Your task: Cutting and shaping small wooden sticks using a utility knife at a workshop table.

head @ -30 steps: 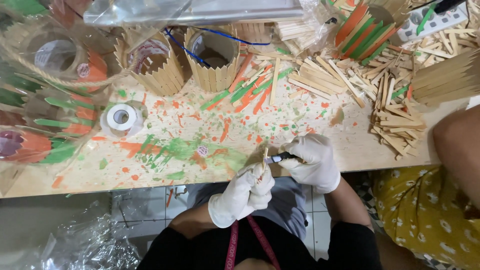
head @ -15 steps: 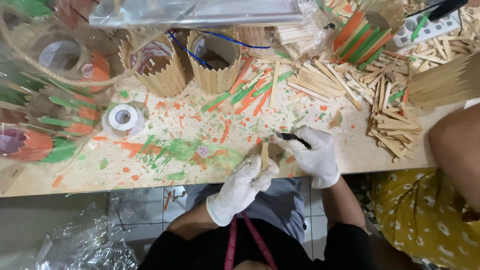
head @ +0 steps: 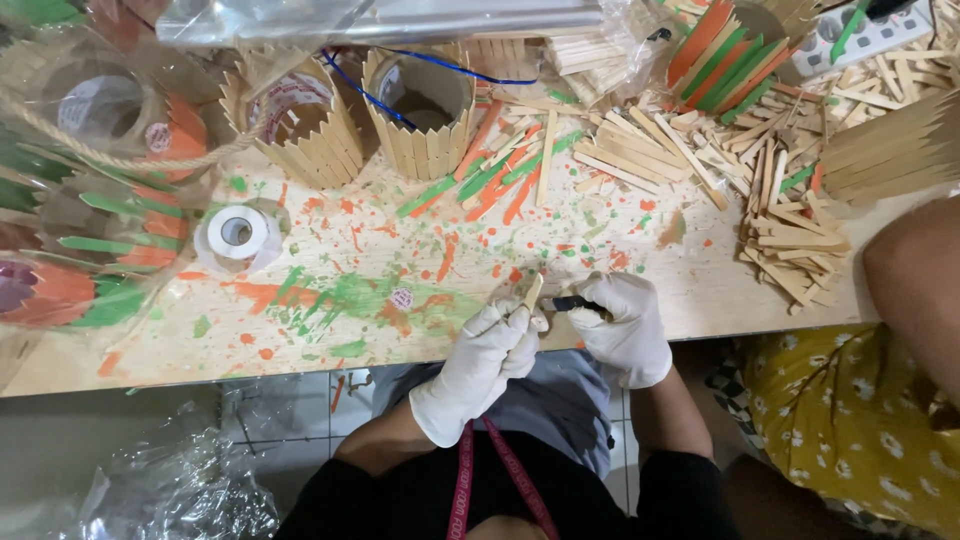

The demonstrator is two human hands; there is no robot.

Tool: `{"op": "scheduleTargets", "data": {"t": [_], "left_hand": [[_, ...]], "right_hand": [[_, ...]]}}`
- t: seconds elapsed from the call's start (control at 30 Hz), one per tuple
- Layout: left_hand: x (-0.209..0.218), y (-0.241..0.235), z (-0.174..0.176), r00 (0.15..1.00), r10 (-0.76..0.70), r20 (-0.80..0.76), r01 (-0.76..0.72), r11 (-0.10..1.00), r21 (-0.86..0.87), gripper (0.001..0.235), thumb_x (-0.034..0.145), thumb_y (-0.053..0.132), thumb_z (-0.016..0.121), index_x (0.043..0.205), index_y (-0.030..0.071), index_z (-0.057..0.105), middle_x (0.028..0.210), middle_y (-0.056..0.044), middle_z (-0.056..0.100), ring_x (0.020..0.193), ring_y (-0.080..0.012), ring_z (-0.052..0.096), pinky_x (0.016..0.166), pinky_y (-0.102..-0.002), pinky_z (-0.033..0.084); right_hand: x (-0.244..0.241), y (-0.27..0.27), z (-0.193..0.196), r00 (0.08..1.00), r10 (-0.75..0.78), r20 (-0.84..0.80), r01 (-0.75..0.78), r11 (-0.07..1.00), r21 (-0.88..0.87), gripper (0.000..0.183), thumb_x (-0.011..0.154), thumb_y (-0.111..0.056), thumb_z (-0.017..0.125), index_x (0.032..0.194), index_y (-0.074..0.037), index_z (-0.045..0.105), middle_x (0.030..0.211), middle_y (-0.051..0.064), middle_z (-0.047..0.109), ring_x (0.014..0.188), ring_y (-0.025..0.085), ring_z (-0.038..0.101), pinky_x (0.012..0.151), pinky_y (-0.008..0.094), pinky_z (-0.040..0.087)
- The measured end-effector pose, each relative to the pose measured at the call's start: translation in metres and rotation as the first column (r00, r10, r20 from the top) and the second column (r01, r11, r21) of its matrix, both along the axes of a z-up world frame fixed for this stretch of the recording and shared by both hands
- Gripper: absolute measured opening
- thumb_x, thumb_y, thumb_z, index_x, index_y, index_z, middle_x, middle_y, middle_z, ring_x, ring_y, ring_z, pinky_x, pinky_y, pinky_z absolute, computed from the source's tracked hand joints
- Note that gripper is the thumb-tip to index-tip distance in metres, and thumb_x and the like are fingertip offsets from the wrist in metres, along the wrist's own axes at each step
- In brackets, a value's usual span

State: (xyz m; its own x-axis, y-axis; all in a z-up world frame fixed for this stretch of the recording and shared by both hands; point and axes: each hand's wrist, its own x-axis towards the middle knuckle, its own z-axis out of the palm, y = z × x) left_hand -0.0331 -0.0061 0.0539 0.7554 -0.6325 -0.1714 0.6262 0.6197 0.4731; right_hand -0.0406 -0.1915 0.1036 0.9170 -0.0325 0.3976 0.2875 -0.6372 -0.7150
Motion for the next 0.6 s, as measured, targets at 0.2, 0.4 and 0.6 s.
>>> {"op": "scheduleTargets", "data": {"t": [0.2,0.4,0.6], "left_hand": [[-0.002,-0.001,0.005,1.000,0.023,0.018,-0.024,0.998,0.064,0.023,0.111,0.012,0.048,0.094,0.001,0.058,0.050,0.003,0.025,0.041,-0.0033,0.020,0.037,-0.015,0.019],[-0.003,0.000,-0.001,0.999,-0.007,-0.039,0.010,0.997,0.077,0.027,0.111,0.016,0.049,0.090,0.003,0.058,0.049,0.003,0.020,0.037,-0.0055,0.016,0.033,-0.017,0.018],[-0.003,0.003,0.006,0.996,-0.054,-0.065,0.059,0.995,0.076,0.036,0.111,0.020,0.048,0.077,0.010,0.053,0.050,0.008,0.016,0.039,-0.0032,0.014,0.033,-0.015,0.017]], "right_hand": [[0.000,-0.007,-0.013,1.000,0.002,-0.011,-0.001,0.999,0.034,0.006,0.080,-0.005,0.073,0.078,-0.008,0.068,0.063,0.013,0.061,0.055,0.039,0.060,0.055,0.039,0.052],[0.004,-0.002,-0.001,0.999,-0.010,0.045,0.011,1.000,-0.024,0.010,0.078,-0.005,0.078,0.075,-0.008,0.068,0.061,0.012,0.060,0.053,0.040,0.060,0.051,0.041,0.050],[0.005,0.004,0.016,0.998,0.001,0.055,0.001,0.999,-0.043,0.011,0.075,-0.004,0.079,0.075,-0.010,0.069,0.059,0.014,0.058,0.054,0.042,0.059,0.049,0.043,0.050]]}}
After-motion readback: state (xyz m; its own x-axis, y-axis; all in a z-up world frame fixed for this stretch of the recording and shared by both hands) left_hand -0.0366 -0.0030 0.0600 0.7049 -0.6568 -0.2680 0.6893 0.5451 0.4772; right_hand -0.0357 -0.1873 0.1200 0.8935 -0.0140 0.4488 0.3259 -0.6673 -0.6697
